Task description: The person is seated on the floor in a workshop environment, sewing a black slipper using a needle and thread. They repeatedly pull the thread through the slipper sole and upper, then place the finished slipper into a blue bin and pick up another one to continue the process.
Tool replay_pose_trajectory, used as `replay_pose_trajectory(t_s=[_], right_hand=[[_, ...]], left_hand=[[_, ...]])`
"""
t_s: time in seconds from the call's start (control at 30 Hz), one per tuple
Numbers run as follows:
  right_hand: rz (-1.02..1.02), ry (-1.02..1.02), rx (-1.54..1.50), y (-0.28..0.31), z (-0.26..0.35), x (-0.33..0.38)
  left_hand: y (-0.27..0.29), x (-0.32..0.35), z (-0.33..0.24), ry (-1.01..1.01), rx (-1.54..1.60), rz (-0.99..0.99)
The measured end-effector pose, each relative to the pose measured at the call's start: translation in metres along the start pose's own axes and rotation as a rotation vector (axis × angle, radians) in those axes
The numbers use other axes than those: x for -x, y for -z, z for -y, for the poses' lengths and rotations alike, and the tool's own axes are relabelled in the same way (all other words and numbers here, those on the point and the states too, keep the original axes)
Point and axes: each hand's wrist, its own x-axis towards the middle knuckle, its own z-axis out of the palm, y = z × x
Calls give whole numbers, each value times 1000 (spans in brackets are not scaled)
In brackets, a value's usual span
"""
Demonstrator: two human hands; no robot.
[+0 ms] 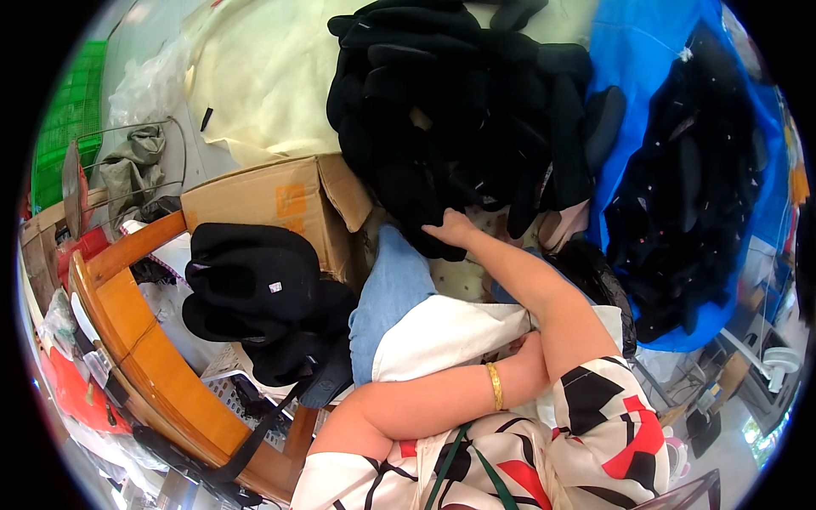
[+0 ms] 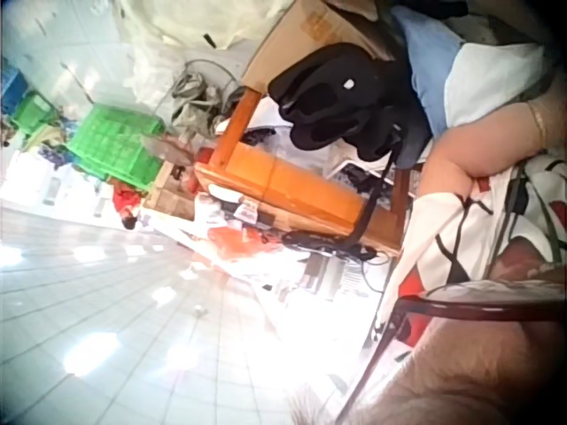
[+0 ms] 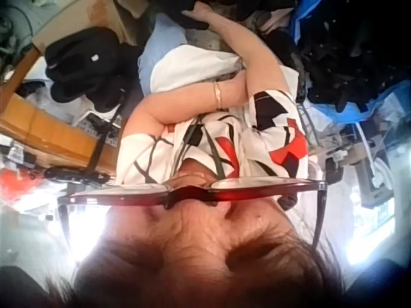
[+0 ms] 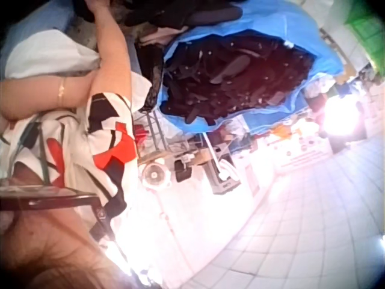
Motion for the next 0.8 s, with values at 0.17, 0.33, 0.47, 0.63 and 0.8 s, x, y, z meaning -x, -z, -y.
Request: replay_pose_trajectory(t_s=[0.17, 0.33, 0.47, 0.63, 0.8], right_hand=[[-212, -118, -20, 6, 27, 12], [-402, -33, -59, -13, 20, 11], [-279, 23, -98, -14, 2, -14], [-9, 97, -155, 23, 0, -25], [-160, 284, -163, 69, 29, 62]], left_hand=[[-3, 4, 5, -26, 83, 43], [-4, 5, 5, -45, 109, 61], [-5, 3, 2, -67, 110, 66], [-7, -1, 3, -56, 88, 106], [12, -24, -1, 2, -33, 475]])
